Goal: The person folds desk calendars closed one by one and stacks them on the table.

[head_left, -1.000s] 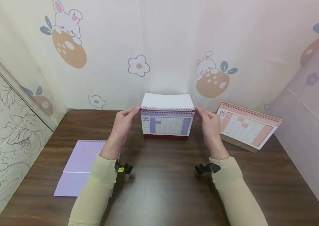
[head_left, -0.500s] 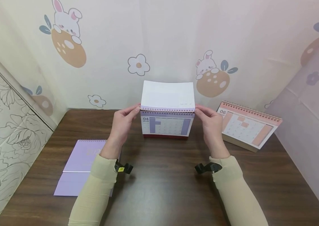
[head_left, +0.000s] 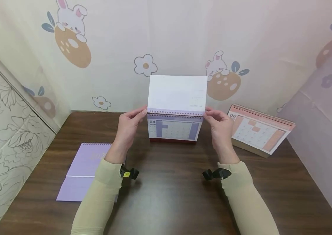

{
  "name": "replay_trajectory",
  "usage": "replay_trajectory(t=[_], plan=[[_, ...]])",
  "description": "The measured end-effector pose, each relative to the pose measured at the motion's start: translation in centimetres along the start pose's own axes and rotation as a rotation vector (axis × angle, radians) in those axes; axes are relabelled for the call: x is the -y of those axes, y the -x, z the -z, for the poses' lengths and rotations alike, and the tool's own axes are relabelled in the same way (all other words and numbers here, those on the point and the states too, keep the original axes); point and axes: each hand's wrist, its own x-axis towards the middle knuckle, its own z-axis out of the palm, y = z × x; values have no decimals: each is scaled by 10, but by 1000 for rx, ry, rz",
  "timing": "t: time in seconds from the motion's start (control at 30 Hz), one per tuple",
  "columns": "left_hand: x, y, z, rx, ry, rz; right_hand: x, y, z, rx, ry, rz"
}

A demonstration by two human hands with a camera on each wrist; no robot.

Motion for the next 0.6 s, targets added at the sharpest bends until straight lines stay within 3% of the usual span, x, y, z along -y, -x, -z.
replay_trajectory(t=[0.27,0.6], plan=[[-2,-1,-2,-21,56,2,-2,1,-1,2,-47,55],[3,0,-4,43,57,-42,-8,0,0,37,-68,118]])
